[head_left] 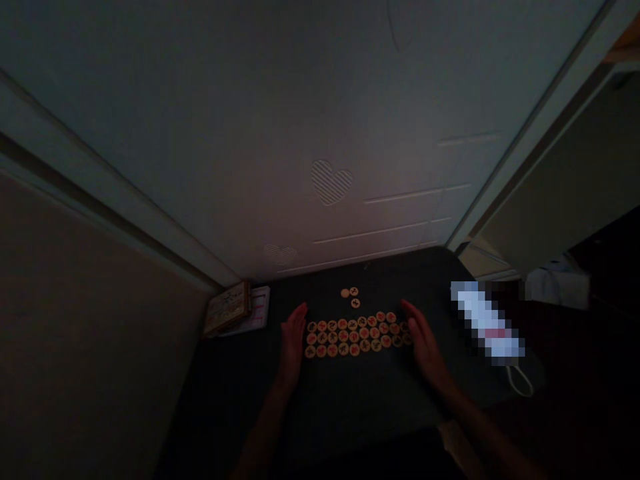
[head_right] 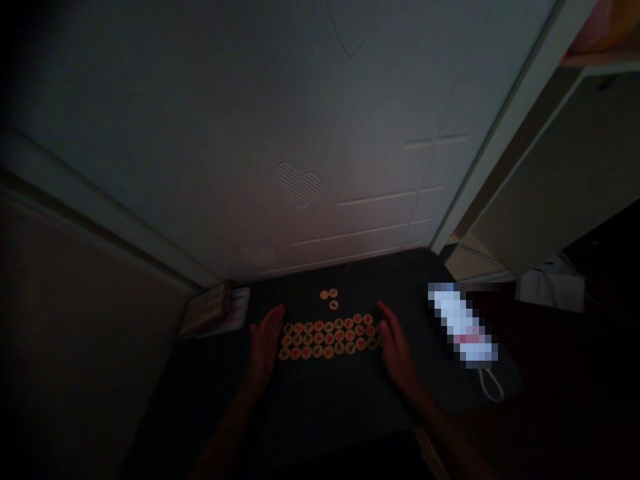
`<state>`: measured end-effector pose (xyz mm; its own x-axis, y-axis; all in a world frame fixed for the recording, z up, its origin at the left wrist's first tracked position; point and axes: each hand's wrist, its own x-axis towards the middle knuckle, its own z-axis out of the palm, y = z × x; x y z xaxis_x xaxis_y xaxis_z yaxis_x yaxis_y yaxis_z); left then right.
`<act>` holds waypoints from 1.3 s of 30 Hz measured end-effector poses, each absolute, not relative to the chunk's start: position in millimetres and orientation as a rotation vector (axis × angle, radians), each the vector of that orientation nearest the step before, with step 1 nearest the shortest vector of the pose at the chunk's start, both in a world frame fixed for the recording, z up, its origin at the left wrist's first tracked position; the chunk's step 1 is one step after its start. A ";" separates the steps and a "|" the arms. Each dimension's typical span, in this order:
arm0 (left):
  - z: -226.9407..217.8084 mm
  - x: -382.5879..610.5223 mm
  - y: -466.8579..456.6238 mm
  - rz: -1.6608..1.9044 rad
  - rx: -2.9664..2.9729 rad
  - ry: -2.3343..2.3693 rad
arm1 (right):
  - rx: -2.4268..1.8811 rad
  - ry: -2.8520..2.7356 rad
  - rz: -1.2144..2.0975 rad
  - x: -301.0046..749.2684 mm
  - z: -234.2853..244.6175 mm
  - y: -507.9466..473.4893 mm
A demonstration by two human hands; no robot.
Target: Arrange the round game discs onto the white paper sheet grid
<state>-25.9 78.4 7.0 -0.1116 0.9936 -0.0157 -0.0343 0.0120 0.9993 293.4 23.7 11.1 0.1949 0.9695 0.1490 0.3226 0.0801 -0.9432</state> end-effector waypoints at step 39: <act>18.0 -47.6 66.0 0.845 2.319 1.545 | -1.060 -2.415 0.533 276.1 50.5 161.0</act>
